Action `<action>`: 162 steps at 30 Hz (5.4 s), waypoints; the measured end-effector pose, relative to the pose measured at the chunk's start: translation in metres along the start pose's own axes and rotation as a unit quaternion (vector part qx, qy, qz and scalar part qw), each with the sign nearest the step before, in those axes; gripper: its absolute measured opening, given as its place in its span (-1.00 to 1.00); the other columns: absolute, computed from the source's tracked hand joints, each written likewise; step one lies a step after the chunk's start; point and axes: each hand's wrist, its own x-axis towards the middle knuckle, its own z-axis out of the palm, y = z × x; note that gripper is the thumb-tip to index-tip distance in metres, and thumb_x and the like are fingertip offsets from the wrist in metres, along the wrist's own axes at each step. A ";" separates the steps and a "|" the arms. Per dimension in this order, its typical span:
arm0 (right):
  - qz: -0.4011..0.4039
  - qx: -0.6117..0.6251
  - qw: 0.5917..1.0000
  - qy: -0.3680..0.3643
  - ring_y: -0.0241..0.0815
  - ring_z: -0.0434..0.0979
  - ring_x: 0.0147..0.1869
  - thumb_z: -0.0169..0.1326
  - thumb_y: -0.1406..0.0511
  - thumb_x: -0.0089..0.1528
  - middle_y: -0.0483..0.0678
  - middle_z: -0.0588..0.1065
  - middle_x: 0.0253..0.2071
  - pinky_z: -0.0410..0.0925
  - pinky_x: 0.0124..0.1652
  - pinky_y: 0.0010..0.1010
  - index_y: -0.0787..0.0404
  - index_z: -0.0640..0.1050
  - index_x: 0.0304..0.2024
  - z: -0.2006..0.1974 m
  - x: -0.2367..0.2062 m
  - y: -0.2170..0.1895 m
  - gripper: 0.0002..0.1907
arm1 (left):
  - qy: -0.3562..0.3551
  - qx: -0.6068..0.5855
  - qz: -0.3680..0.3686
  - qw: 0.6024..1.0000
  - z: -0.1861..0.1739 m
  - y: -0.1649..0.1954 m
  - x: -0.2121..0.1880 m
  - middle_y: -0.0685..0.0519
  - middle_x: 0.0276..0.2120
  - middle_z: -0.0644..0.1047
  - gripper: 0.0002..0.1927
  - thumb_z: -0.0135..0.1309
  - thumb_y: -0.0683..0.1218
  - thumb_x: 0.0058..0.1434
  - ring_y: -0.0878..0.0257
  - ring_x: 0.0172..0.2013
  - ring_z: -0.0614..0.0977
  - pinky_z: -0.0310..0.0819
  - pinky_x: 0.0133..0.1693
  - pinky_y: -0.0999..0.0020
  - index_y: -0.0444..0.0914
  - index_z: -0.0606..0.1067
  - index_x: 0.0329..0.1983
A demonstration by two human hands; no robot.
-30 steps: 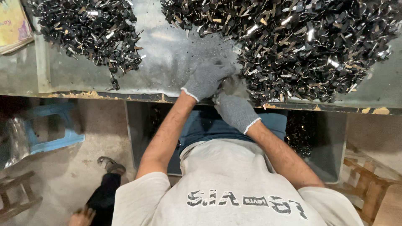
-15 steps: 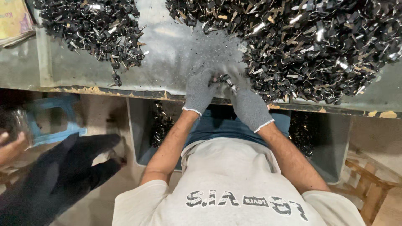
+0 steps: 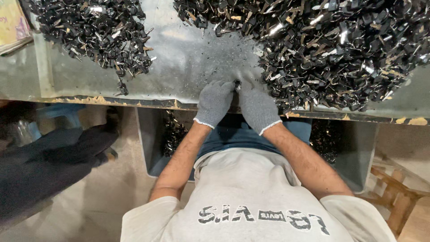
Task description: The person, wearing gray gloves, sits at a workbench covered with piles of small black metal components and sorts them one at a time, picking individual pieces from the table and dropping them into a bin below the table edge. The person occasionally reaches across the table to gather pieces from the piles before continuing to sort.
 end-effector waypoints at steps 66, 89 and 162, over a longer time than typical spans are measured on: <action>-0.051 -0.023 0.998 0.026 0.34 0.32 0.40 -0.04 0.30 0.28 0.35 0.35 0.31 0.35 0.24 -0.01 0.43 0.38 0.30 0.008 -0.010 0.008 -0.44 | -0.028 -0.040 -0.022 0.999 -0.012 0.011 0.006 -0.06 -0.29 0.62 -0.86 0.18 -0.13 0.07 -0.06 -0.20 0.64 0.48 -0.13 0.01 -0.19 0.61 -0.28; 0.010 -0.020 0.999 -0.033 0.27 0.65 -0.16 0.01 0.26 0.31 0.38 0.44 0.07 0.53 -0.29 -0.07 0.42 0.29 0.36 -0.007 -0.012 0.012 -0.39 | 0.014 -0.029 0.011 0.999 0.003 0.016 0.001 -0.04 -0.34 0.57 -0.76 0.17 -0.15 0.14 -0.03 -0.24 0.62 0.46 -0.15 0.04 -0.21 0.54 -0.10; -0.024 -0.112 0.993 0.007 0.37 0.56 0.00 0.01 0.33 0.30 0.34 0.50 -0.14 0.48 -0.02 0.06 0.40 0.48 -0.09 0.015 -0.009 -0.001 -0.77 | 0.024 0.048 0.108 0.993 0.003 0.003 0.001 -0.13 -0.23 0.55 -0.79 0.16 -0.16 0.11 -0.09 -0.10 0.59 0.48 0.00 0.02 -0.25 0.51 -0.17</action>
